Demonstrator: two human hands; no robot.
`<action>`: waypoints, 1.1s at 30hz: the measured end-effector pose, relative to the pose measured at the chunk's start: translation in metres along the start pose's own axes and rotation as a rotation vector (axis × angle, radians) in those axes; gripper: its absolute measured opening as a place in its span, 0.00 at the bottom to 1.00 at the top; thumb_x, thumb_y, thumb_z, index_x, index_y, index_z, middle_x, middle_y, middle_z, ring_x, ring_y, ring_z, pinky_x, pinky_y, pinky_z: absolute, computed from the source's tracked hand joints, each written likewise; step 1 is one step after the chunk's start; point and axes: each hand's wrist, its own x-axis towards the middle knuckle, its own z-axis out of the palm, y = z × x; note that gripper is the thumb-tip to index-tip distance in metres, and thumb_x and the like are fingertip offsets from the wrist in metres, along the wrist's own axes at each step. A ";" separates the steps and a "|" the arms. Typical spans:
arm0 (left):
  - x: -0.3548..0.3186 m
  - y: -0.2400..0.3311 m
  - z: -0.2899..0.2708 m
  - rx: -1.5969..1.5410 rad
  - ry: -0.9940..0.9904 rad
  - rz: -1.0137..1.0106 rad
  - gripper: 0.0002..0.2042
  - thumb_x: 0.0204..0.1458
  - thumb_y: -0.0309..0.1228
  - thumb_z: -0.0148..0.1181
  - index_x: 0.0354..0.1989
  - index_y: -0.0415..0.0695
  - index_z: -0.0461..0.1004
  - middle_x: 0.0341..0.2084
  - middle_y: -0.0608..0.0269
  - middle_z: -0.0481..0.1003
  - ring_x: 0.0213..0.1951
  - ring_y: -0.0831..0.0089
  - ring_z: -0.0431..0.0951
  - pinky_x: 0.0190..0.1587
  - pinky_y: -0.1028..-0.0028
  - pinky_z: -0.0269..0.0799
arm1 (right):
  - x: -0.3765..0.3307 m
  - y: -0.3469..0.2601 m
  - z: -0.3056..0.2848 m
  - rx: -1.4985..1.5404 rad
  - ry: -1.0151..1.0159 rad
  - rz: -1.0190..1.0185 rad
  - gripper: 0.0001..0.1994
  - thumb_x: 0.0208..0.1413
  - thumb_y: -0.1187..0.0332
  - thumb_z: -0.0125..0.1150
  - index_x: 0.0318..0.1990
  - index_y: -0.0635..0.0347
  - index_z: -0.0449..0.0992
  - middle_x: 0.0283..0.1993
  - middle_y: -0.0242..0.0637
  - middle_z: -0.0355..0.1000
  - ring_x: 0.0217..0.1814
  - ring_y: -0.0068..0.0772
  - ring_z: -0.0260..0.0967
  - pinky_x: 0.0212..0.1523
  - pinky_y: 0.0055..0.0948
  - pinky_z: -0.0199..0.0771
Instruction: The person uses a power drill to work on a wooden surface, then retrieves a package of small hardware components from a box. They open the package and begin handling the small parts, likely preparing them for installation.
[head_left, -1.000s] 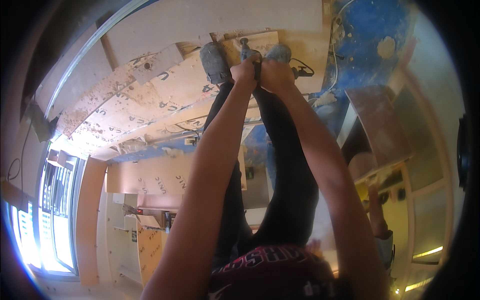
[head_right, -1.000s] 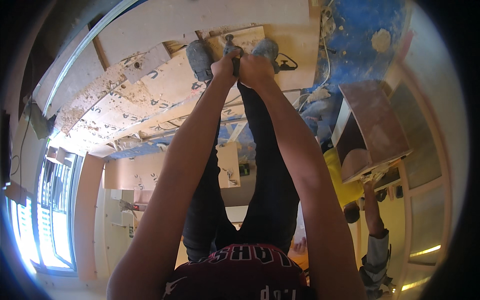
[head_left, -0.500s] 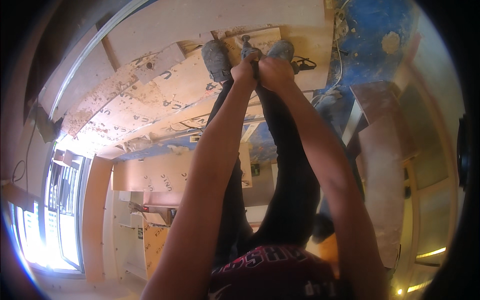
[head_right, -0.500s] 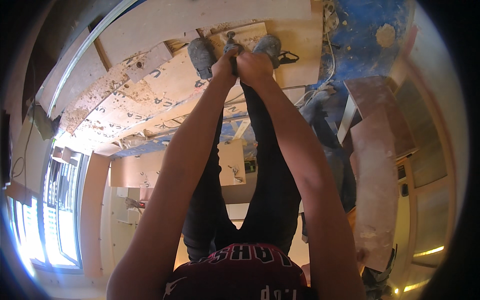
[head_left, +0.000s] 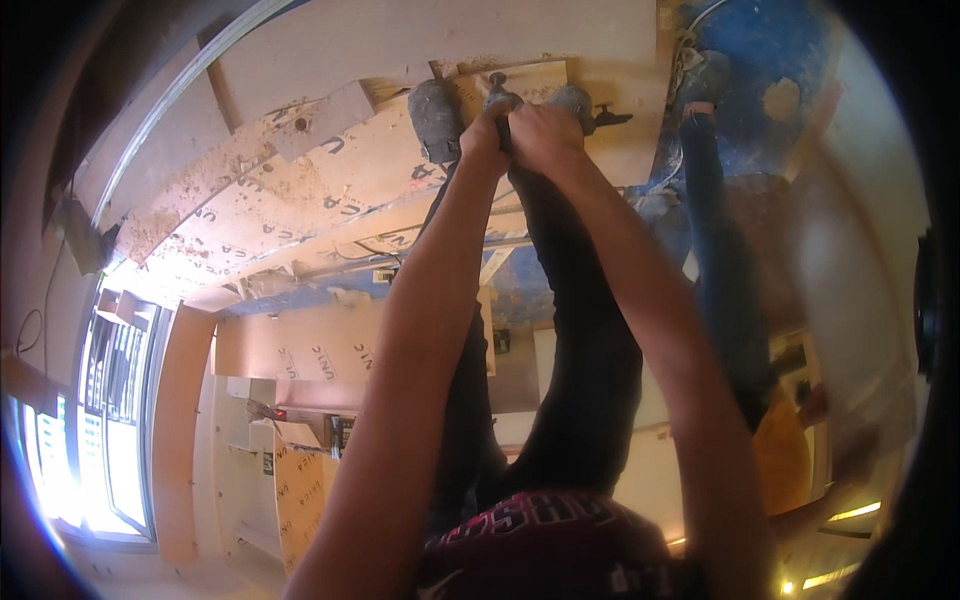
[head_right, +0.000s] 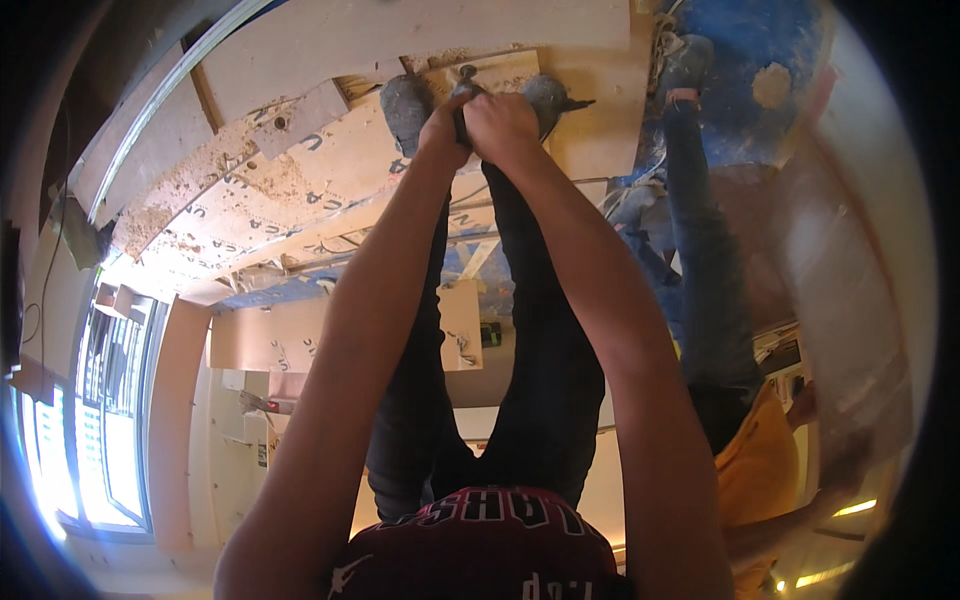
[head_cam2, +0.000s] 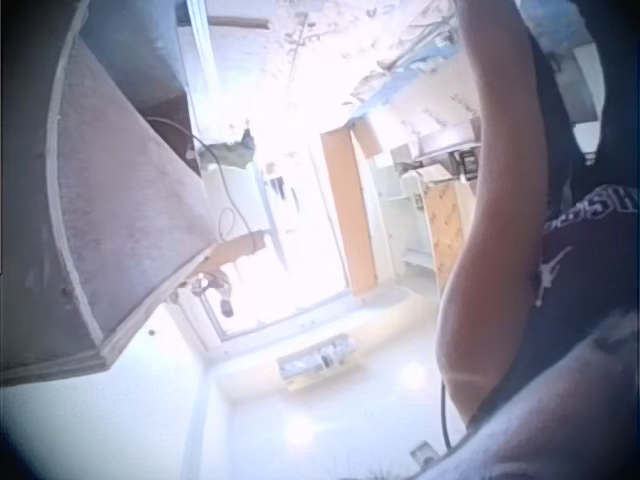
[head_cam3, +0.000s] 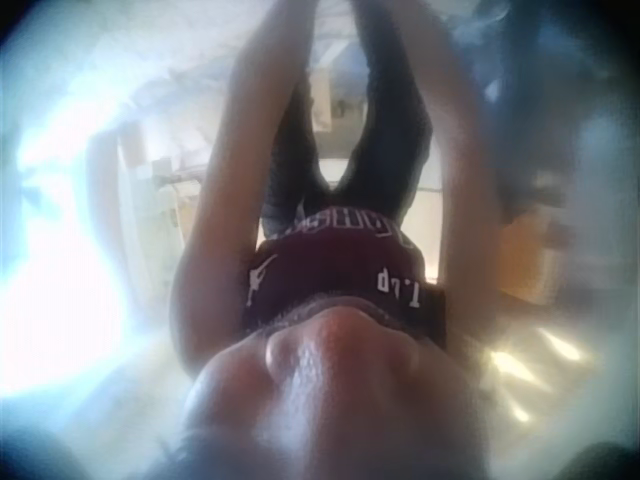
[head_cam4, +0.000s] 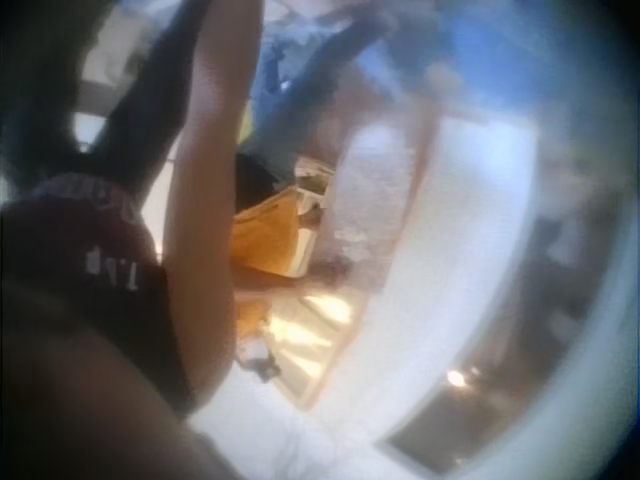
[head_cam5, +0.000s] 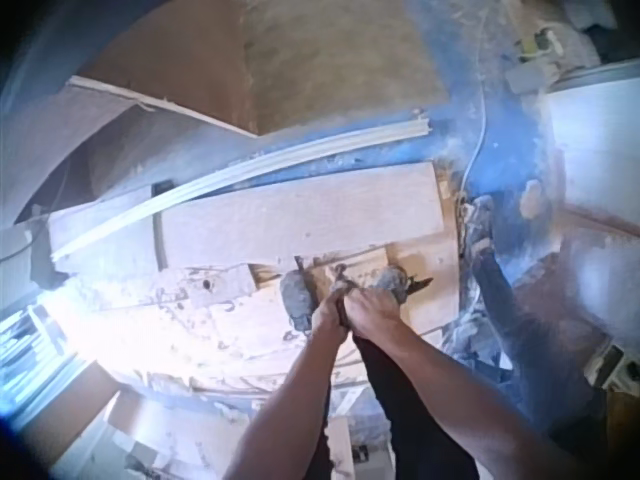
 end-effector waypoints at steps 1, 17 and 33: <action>-0.004 0.001 0.000 -0.044 -0.051 -0.013 0.13 0.57 0.31 0.63 0.47 0.39 0.75 0.40 0.55 0.80 0.42 0.60 0.81 0.47 0.60 0.79 | 0.002 0.000 -0.001 -0.017 -0.001 -0.025 0.05 0.50 0.70 0.64 0.33 0.55 0.84 0.37 0.38 0.82 0.43 0.36 0.82 0.40 0.35 0.81; 0.008 -0.007 0.015 -0.027 0.122 0.039 0.17 0.43 0.26 0.74 0.41 0.32 0.77 0.37 0.53 0.77 0.36 0.59 0.80 0.35 0.56 0.79 | 0.001 0.014 -0.014 0.147 -0.163 0.074 0.10 0.46 0.68 0.65 0.35 0.61 0.83 0.40 0.49 0.81 0.46 0.49 0.80 0.45 0.43 0.80; -0.011 -0.029 0.011 0.100 0.191 0.171 0.20 0.38 0.30 0.78 0.38 0.32 0.78 0.32 0.55 0.78 0.27 0.64 0.79 0.26 0.63 0.75 | -0.019 0.019 0.024 0.178 -0.049 0.071 0.12 0.47 0.70 0.63 0.39 0.64 0.78 0.37 0.51 0.80 0.43 0.52 0.80 0.44 0.45 0.80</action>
